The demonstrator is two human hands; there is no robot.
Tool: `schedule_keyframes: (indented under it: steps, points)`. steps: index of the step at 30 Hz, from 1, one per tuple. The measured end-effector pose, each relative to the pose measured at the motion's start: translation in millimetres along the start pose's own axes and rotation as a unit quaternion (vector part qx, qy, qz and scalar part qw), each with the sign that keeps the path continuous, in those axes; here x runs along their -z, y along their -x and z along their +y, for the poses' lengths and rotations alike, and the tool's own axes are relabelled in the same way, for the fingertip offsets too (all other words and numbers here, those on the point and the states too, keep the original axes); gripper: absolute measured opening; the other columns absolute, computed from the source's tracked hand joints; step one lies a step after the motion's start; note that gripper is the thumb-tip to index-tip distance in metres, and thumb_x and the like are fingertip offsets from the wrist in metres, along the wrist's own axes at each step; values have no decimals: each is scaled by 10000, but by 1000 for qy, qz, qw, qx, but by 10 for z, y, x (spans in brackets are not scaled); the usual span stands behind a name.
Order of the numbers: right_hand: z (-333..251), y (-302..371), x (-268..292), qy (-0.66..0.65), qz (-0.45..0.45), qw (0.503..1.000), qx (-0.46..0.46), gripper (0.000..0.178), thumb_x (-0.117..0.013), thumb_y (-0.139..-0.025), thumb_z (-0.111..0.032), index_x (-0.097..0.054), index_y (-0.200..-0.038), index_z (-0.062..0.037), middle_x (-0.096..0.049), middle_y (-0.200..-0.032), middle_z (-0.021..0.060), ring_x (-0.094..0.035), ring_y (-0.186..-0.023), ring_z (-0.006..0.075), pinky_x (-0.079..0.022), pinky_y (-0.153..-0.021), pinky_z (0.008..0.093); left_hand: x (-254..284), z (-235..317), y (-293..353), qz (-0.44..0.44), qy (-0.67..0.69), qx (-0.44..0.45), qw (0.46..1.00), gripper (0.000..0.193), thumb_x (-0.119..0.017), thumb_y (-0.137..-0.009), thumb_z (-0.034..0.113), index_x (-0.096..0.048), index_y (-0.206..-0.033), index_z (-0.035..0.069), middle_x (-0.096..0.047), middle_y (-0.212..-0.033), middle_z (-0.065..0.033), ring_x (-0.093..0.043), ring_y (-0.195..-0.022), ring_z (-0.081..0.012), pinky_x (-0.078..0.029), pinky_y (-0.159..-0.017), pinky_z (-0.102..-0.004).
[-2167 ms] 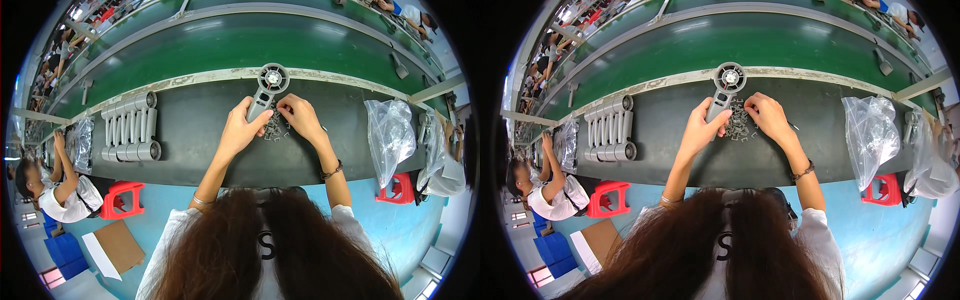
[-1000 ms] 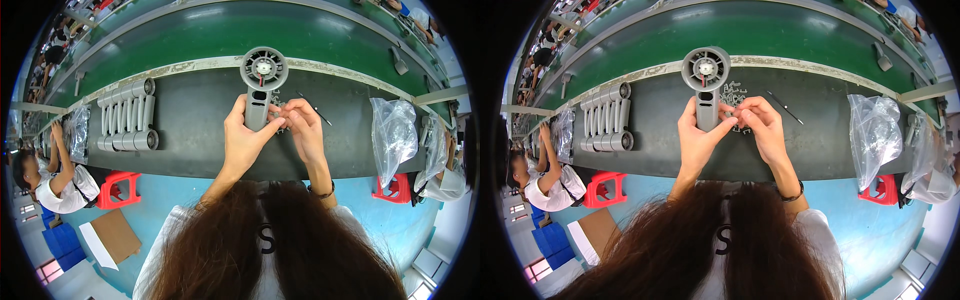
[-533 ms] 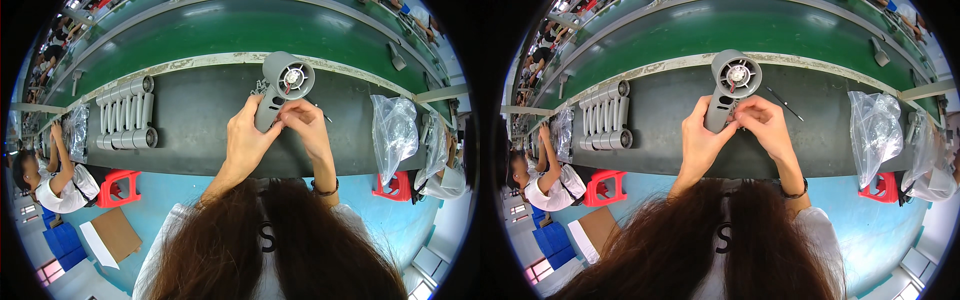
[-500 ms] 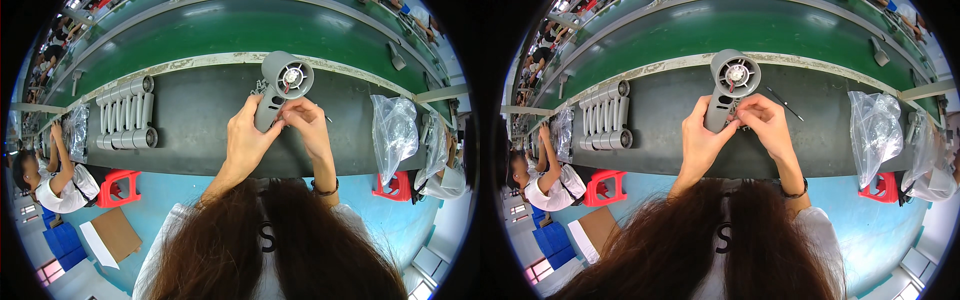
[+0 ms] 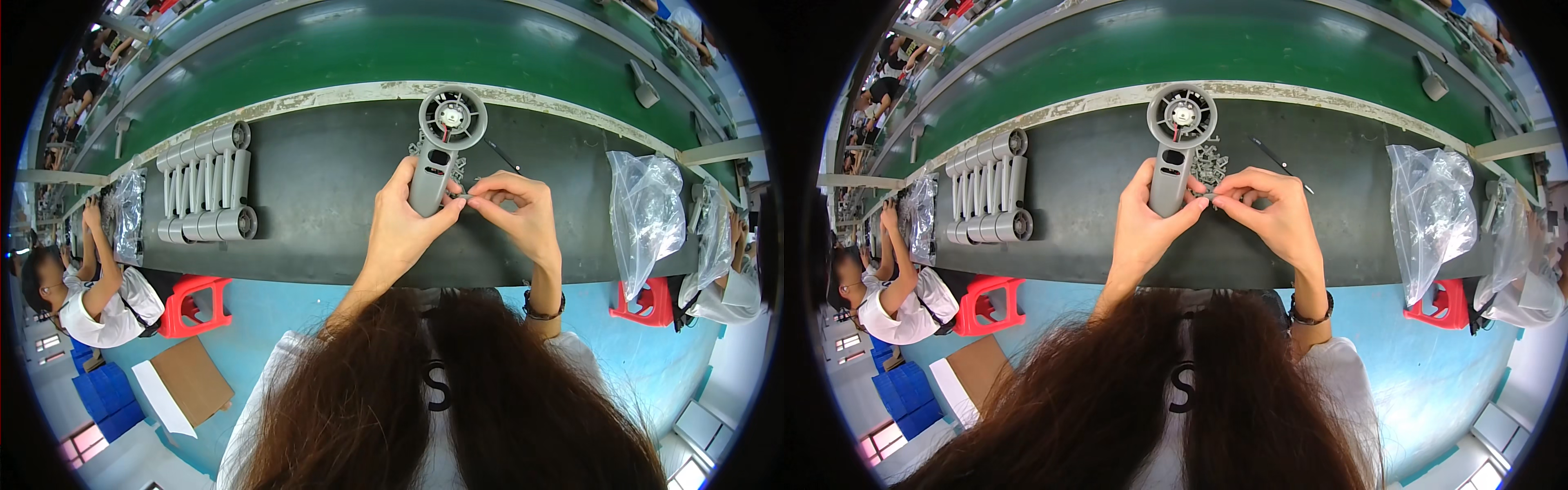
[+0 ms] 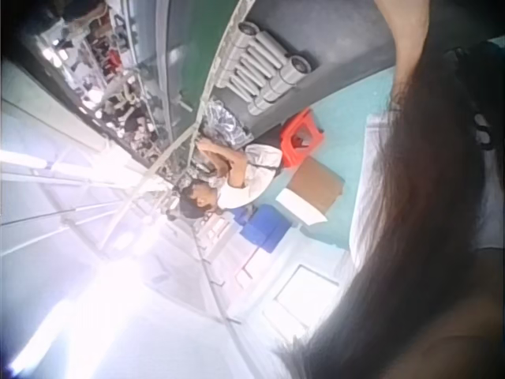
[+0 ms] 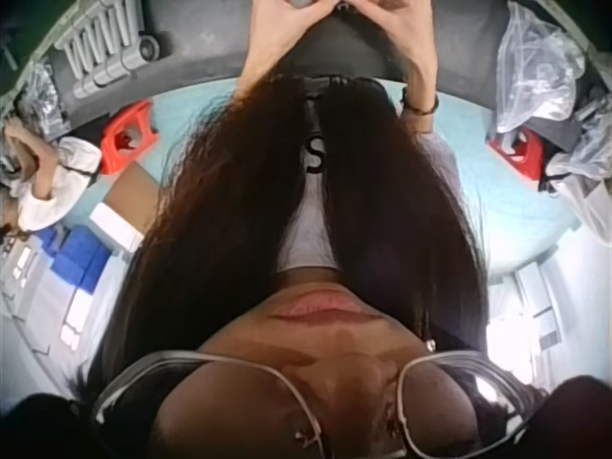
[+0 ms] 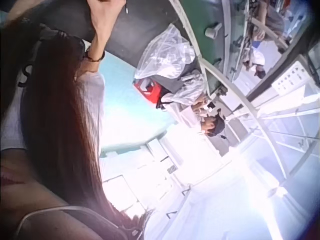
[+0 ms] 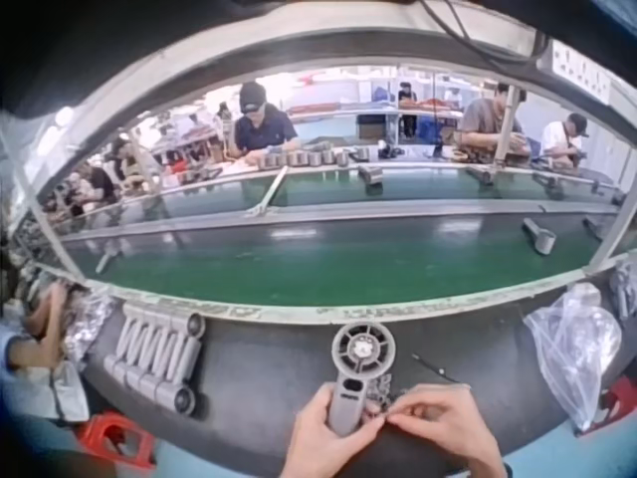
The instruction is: Assembling grey plastic housings by inserting small metal components using a thin rod tool.
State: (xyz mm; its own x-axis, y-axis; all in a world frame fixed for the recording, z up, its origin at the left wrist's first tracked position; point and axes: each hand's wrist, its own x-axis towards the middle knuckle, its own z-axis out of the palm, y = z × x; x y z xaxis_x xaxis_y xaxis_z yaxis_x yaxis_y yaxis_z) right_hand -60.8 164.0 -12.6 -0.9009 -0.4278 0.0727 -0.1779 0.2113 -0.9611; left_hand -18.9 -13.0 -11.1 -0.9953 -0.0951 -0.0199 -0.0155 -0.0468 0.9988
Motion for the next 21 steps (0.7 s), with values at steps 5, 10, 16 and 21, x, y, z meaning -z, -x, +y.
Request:
schedule_keyframes:
  steps: [5,10,16,21]
  points:
    - [9,72,-41,-69,84,994,15,139,-688,-744,58,-659,-878,39,-654,-847,78,-629,-753,120,-508,-681,229,-32,12,36,1,-15,-1,1000,305,-695,-753,90,-513,-987,17,-640,-840,-28,-585,-724,-82,-480,-676,-259]
    - [-84,45,-193,-66,157,979,108,154,-687,-721,85,-663,-867,42,-650,-829,88,-621,-726,120,-498,-637,223,-83,-2,103,-19,39,46,998,305,-520,-884,174,-484,-1141,14,-612,-838,-51,-560,-732,-110,-468,-666,-275]
    - [-161,-1,-323,49,160,971,168,189,-704,-689,94,-678,-861,19,-636,-785,92,-607,-655,129,-478,-569,217,-131,25,157,-35,84,39,995,411,-297,-968,280,-413,-1263,19,-585,-862,-80,-538,-750,-134,-462,-676,-286]
    - [-145,18,-336,126,198,942,240,183,-718,-685,78,-685,-850,6,-636,-772,84,-604,-643,140,-468,-516,235,-154,26,167,-29,84,46,995,394,-276,-982,304,-418,-1204,11,-582,-848,-78,-540,-744,-134,-463,-675,-288]
